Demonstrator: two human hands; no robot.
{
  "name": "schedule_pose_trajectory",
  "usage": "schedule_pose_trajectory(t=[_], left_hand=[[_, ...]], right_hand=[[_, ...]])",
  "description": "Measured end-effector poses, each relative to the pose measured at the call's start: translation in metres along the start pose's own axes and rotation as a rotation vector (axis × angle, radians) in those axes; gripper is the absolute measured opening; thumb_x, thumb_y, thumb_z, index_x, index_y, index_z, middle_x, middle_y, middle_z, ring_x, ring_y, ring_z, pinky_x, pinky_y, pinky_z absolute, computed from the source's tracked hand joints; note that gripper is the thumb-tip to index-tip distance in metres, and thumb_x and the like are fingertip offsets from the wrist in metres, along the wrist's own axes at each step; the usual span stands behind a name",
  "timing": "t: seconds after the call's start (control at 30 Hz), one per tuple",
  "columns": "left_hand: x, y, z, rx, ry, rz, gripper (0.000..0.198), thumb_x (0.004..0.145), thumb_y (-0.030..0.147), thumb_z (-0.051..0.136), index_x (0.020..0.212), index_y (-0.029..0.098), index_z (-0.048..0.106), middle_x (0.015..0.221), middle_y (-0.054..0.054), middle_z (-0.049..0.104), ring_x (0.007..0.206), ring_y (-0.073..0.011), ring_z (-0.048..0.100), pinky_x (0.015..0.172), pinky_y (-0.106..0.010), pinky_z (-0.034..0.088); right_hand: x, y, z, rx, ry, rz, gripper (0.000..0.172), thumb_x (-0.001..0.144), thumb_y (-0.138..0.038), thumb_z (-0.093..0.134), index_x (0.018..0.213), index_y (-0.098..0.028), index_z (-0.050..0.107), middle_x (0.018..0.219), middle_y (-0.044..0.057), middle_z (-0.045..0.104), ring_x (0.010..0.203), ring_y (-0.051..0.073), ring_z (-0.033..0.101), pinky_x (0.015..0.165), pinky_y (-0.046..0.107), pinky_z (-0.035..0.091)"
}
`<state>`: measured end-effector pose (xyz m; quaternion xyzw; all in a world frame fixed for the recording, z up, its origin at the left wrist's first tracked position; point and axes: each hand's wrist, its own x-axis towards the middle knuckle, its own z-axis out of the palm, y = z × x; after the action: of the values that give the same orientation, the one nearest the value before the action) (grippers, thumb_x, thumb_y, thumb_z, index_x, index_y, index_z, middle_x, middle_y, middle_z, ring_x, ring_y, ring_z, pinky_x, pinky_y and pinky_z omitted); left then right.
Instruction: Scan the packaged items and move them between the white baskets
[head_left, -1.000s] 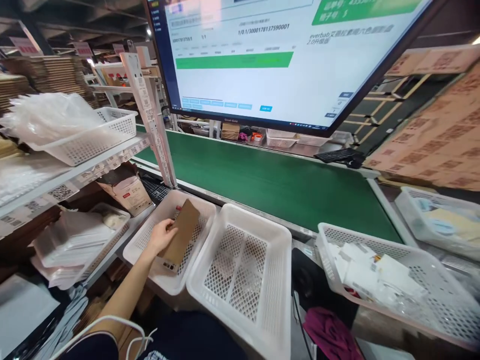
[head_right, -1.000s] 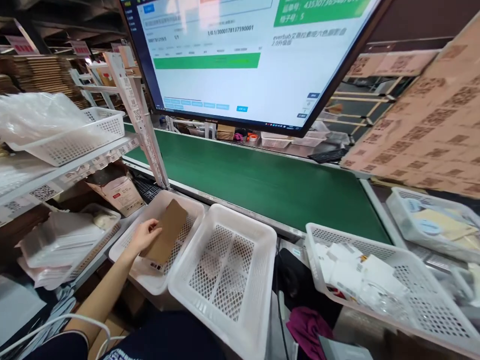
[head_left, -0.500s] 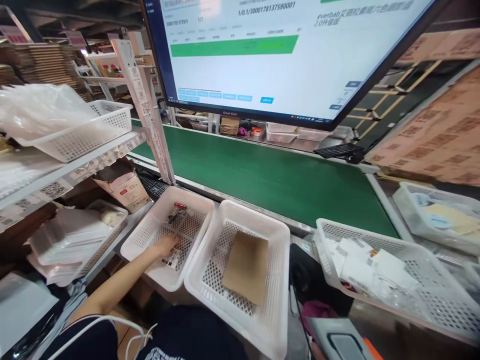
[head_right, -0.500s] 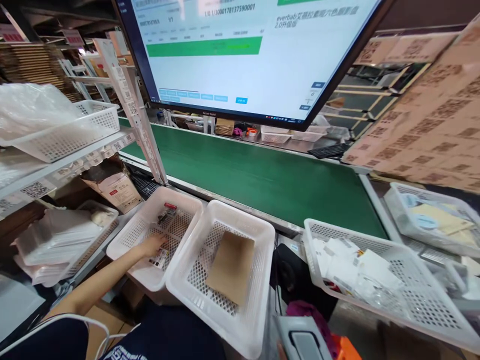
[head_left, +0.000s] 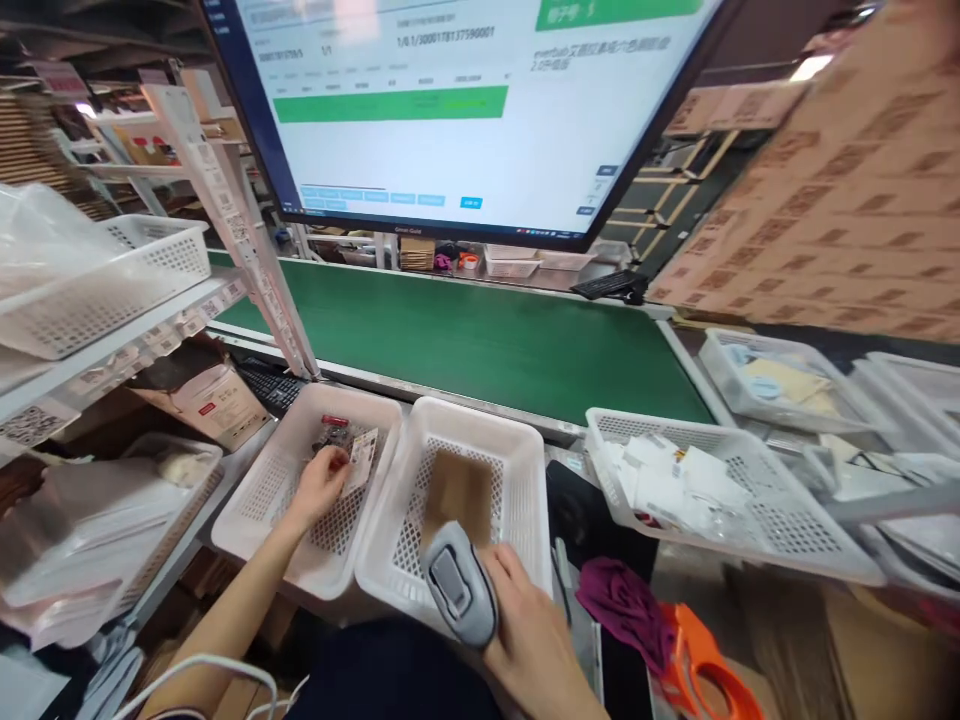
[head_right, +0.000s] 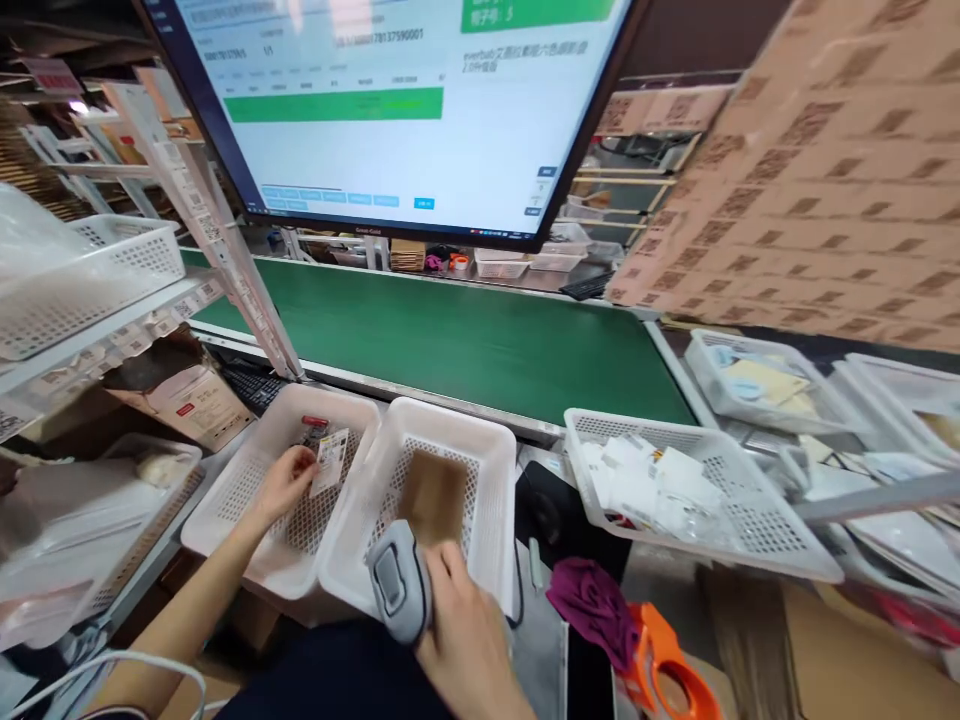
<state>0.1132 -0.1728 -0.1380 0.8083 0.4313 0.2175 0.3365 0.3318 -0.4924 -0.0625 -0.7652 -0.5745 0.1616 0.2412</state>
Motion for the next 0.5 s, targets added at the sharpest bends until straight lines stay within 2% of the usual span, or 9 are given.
schedule_pose_trajectory(t=[0.07,0.17,0.27,0.37,0.43,0.5], left_hand=[[-0.007,0.030,0.010,-0.182,0.022,0.027,0.024,0.099,0.047,0.057,0.097,0.023,0.062,0.094,-0.006,0.069,0.085,-0.0234,0.069,0.078,-0.036,0.059],[-0.020,0.068,0.038,-0.351,-0.023,0.061,0.028,0.099,0.051,0.059,0.095,0.024,0.060,0.095,-0.006,0.067,0.083,-0.0208,0.067,0.074,-0.033,0.059],[-0.029,0.082,0.070,-0.449,-0.104,0.019,0.029,0.097,0.053,0.061,0.094,0.024,0.059,0.097,-0.007,0.068,0.088,-0.0213,0.067,0.073,-0.031,0.061],[-0.023,0.067,0.088,-0.465,-0.132,-0.017,0.032,0.097,0.054,0.062,0.103,0.022,0.063,0.105,-0.010,0.072,0.097,-0.0245,0.071,0.079,-0.035,0.064],[-0.007,0.042,0.084,-0.342,-0.015,-0.011,0.033,0.099,0.047,0.063,0.117,0.020,0.065,0.119,-0.014,0.073,0.111,-0.0278,0.072,0.094,-0.040,0.063],[0.014,0.009,0.068,-0.070,0.152,-0.083,0.035,0.101,0.036,0.063,0.129,0.017,0.063,0.135,-0.019,0.070,0.131,-0.0324,0.067,0.111,-0.045,0.056]], right_hand=[[0.010,-0.008,-0.009,-0.012,-0.035,0.008,0.062,0.082,-0.007,0.055,0.140,-0.025,0.064,0.126,0.009,0.065,0.099,0.027,0.075,0.077,0.032,0.054],[0.016,-0.013,-0.020,-0.020,-0.031,0.022,0.063,0.081,-0.007,0.057,0.141,-0.025,0.063,0.124,0.009,0.064,0.100,0.028,0.074,0.077,0.033,0.052],[0.006,-0.005,-0.020,-0.021,0.018,0.034,0.054,0.083,-0.007,0.054,0.133,-0.025,0.065,0.117,0.008,0.065,0.091,0.025,0.072,0.071,0.031,0.048],[-0.018,0.019,-0.012,0.048,0.076,0.099,0.036,0.085,-0.015,0.055,0.117,-0.025,0.068,0.111,0.007,0.066,0.088,0.026,0.072,0.069,0.030,0.049],[-0.036,0.043,-0.005,0.134,0.103,0.155,0.029,0.084,-0.021,0.057,0.110,-0.025,0.070,0.108,0.008,0.069,0.089,0.027,0.074,0.072,0.032,0.054],[-0.050,0.069,0.001,0.220,0.105,0.205,0.029,0.081,-0.026,0.060,0.107,-0.027,0.073,0.104,0.008,0.073,0.090,0.029,0.076,0.074,0.033,0.058]])
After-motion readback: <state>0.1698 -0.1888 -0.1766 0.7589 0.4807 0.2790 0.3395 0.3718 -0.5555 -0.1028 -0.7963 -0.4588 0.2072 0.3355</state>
